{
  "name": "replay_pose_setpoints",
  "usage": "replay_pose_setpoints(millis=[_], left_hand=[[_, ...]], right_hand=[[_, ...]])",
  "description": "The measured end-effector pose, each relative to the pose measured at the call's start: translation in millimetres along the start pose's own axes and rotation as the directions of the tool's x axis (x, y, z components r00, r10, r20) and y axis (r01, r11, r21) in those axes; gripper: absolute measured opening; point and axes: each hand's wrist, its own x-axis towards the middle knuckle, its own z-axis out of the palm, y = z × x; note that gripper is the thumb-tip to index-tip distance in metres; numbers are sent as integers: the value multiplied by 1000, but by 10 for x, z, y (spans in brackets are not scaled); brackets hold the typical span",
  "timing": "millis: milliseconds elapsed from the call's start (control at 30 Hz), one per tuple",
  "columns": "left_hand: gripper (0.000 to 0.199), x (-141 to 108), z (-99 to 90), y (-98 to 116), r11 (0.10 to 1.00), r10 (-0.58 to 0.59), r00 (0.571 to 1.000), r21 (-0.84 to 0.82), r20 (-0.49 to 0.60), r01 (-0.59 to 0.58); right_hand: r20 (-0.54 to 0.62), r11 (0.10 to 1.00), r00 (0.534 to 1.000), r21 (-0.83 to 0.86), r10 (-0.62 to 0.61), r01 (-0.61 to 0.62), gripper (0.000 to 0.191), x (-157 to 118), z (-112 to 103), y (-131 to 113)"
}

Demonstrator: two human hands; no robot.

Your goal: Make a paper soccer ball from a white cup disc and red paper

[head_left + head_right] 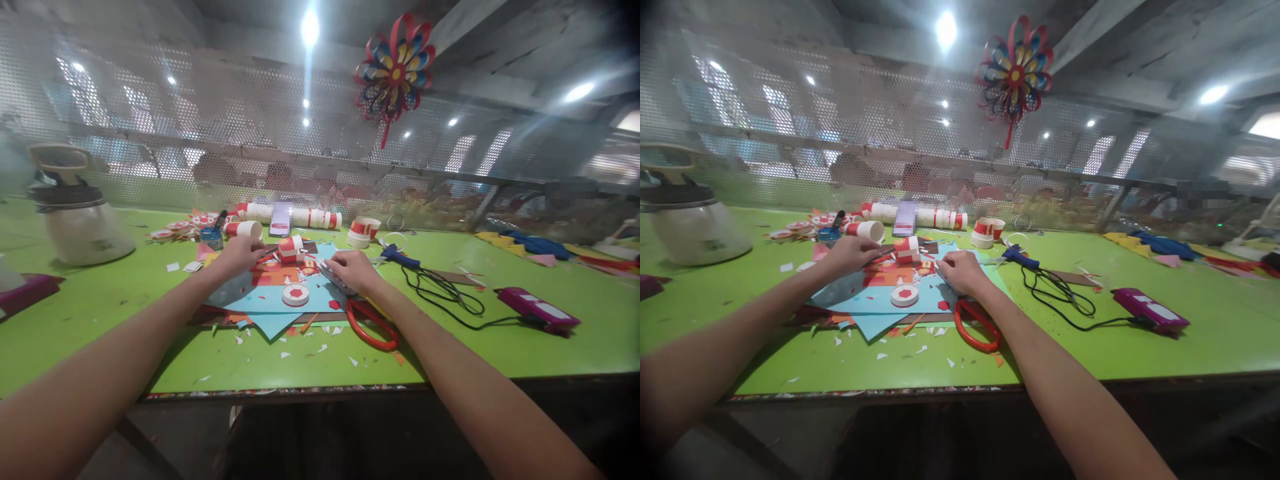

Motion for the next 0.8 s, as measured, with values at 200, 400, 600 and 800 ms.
replay_pose_setpoints(millis=[200, 400, 600, 800], left_hand=[[29, -21, 150, 188, 994, 105, 993, -30, 62, -103], [29, 10, 184, 237, 995, 92, 995, -46, 32, -91], [31, 38, -177, -33, 992, -126, 977, -20, -174, 124], [31, 11, -507, -374, 953, -298, 934, -14, -199, 301]], right_hand=[[-13, 999, 999, 10, -30, 30, 20, -19, -1, -21], [-40, 999, 998, 23, -43, 44, 26, -11, 9, -4], [-89, 994, 994, 83, -64, 72, 29, -12, -20, -14], [-113, 989, 991, 118, -72, 85, 31, -30, -18, -37]])
